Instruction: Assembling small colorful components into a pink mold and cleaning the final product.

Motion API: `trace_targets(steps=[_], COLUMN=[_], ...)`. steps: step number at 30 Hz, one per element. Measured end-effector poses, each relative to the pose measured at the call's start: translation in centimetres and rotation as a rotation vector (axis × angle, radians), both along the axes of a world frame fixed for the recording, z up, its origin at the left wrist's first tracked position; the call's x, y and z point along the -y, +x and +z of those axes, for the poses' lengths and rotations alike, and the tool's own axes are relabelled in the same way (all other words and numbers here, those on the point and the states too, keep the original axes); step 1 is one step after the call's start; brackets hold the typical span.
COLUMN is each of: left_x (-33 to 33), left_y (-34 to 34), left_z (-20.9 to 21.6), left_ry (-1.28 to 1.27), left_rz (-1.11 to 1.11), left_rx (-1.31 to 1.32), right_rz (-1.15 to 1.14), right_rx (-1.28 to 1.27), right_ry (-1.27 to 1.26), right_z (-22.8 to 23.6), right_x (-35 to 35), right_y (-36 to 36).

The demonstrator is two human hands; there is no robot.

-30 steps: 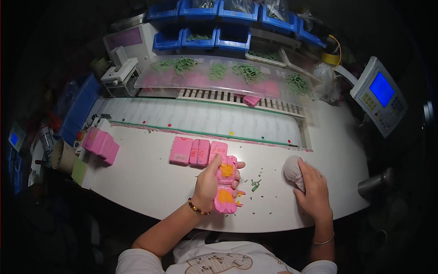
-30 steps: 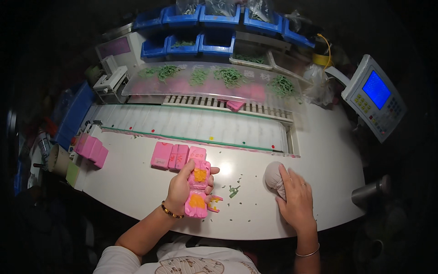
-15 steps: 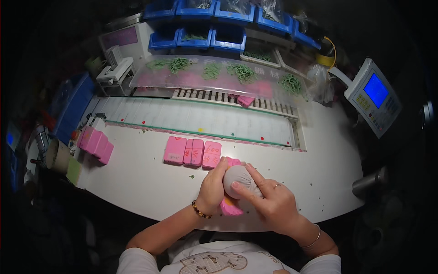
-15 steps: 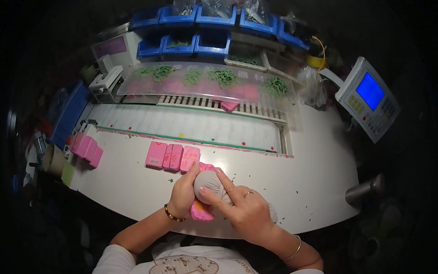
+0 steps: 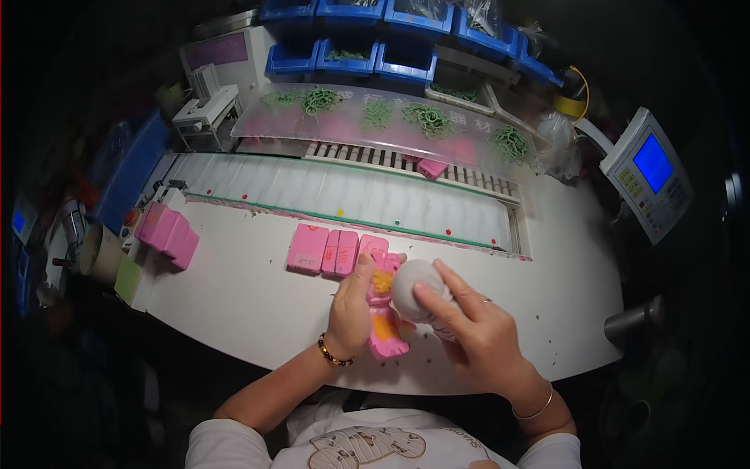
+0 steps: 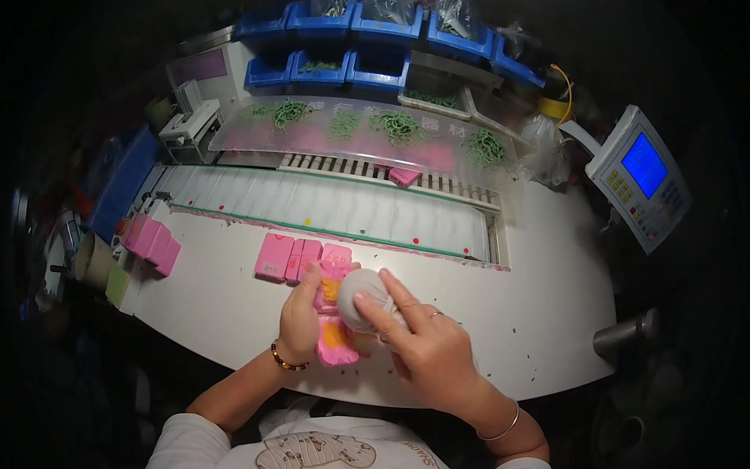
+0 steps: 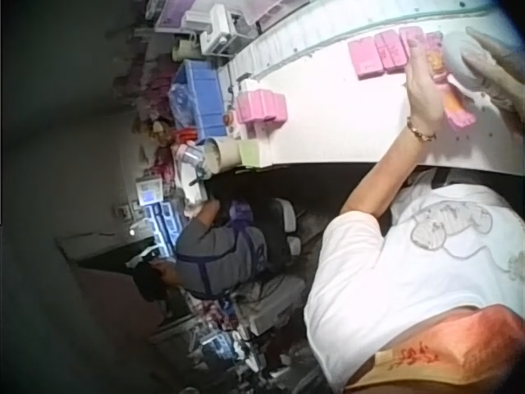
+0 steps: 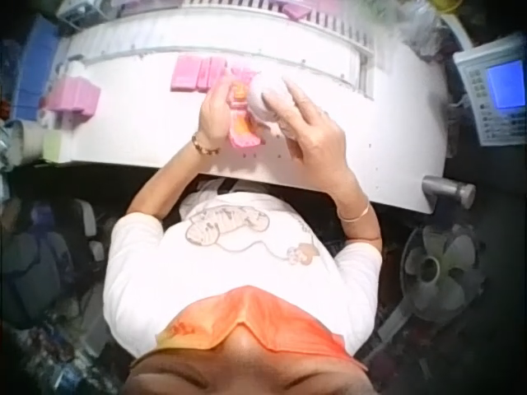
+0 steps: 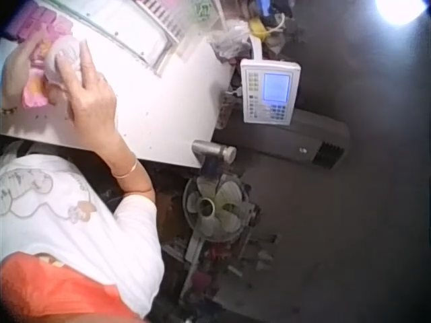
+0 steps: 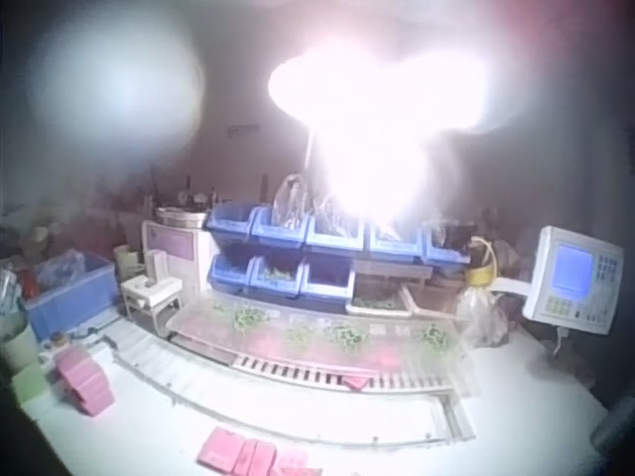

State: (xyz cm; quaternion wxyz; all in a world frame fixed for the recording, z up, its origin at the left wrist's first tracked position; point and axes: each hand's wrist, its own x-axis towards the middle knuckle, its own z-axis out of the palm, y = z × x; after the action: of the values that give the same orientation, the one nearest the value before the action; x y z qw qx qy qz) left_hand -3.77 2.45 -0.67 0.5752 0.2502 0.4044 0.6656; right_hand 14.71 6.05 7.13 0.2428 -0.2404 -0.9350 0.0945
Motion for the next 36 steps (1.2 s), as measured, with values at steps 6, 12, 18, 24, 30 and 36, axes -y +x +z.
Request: trace_targets(steps=[6, 12, 18, 24, 30, 36], left_x=[0.4, 1.4, 1.3, 0.8, 1.1, 1.4], left_y=[-0.2, -1.0, -1.1, -2.1, -2.7, -2.1], left_z=[1.9, 1.4, 1.9, 0.6, 0.0, -0.2], left_ry=[0.213, 0.317, 0.442, 0.336, 0.286, 0.134], left_rz=[0.256, 0.232, 0.298, 0.436, 0.446, 0.374], left_rx=[-0.32, -0.363, -0.626, -0.295, -0.313, -0.095], right_rz=[0.046, 0.145, 0.089, 0.079, 0.066, 0.096], right_rx=[-0.13, -0.027, -0.034, 0.098, 0.175, 0.309], right_ry=[0.071, -0.041, 0.085, -0.029, 0.052, -0.011], right_z=[0.7, 0.5, -0.4, -0.7, -1.9, -3.0], right_x=[2.0, 1.2, 2.4, 1.4, 2.3, 1.1], right_y=[-0.4, 0.6, -0.5, 1.5, 1.2, 2.2])
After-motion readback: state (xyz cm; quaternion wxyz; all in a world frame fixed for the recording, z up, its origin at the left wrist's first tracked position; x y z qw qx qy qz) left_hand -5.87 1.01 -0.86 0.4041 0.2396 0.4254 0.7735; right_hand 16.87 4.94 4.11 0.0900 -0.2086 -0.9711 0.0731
